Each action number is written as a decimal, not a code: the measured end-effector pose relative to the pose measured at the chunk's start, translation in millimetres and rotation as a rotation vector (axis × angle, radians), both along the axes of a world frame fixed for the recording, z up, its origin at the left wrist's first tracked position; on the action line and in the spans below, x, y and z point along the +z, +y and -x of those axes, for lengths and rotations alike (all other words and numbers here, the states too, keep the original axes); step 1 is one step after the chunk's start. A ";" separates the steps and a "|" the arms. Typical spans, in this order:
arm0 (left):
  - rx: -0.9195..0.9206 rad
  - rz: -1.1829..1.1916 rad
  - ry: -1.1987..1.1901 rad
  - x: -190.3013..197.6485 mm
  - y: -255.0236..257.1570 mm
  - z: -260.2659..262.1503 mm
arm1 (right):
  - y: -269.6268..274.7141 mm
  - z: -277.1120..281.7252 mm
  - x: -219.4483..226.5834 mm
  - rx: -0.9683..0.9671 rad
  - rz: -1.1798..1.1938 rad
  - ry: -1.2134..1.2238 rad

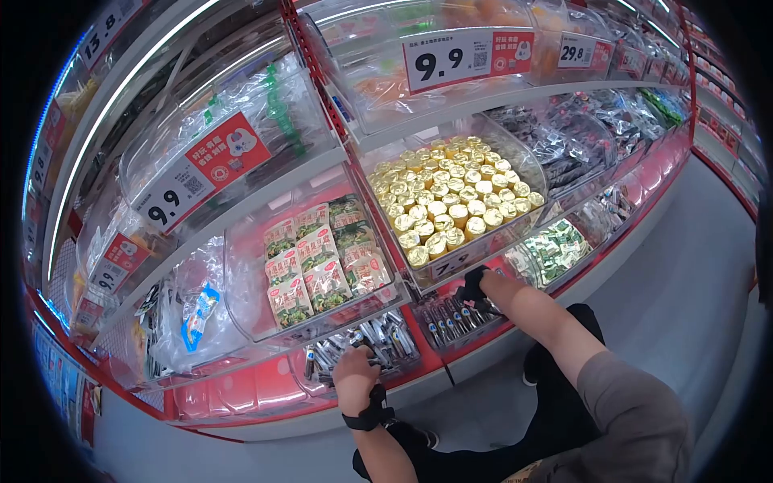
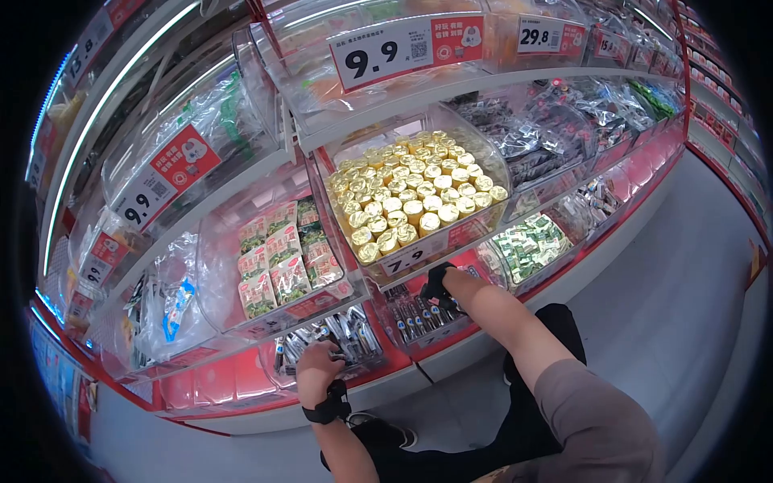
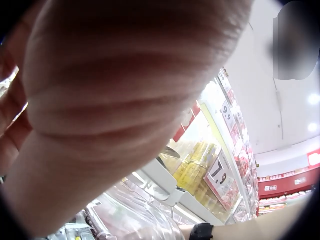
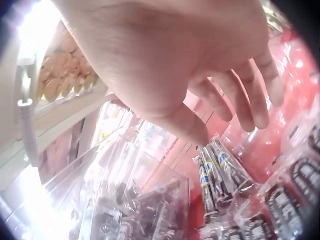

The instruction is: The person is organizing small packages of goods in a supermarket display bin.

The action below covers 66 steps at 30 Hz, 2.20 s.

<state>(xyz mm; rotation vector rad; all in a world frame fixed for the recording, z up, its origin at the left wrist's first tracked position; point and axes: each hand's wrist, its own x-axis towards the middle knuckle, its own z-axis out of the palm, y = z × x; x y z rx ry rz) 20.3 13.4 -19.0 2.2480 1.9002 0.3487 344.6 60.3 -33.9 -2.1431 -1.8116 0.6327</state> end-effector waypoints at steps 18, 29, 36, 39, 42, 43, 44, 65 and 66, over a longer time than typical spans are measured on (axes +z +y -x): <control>-0.179 -0.037 -0.456 19.4 -16.3 -21.4 | -69.5 -60.5 32.3 0.328 -0.415 0.360; -0.062 1.065 -1.455 -47.0 -75.9 -136.5 | -123.5 -40.8 -38.2 -0.696 -0.648 2.012; 0.283 1.075 -1.900 -48.6 -62.7 -143.5 | -128.6 -29.6 -39.2 -0.843 -0.106 1.753; 0.194 1.124 -1.816 -54.2 -49.1 -138.9 | -116.7 -36.2 -39.5 -0.744 -0.028 1.742; 0.306 1.179 -1.701 -58.3 -37.2 -139.8 | -117.7 -38.6 -28.3 -0.738 0.023 1.684; 0.328 1.169 -1.694 -58.9 -34.7 -140.7 | -111.8 -34.6 -29.1 -0.852 -0.007 1.569; 0.318 1.179 -1.692 -59.5 -31.4 -140.0 | -112.1 -37.3 -28.7 -0.818 0.014 1.569; 0.433 1.127 -1.910 -36.0 -72.3 -139.2 | -142.2 -33.8 -27.0 -0.705 -0.242 1.613; 0.426 1.131 -1.903 -38.3 -77.8 -139.3 | -147.3 -34.5 -29.1 -0.737 -0.241 1.611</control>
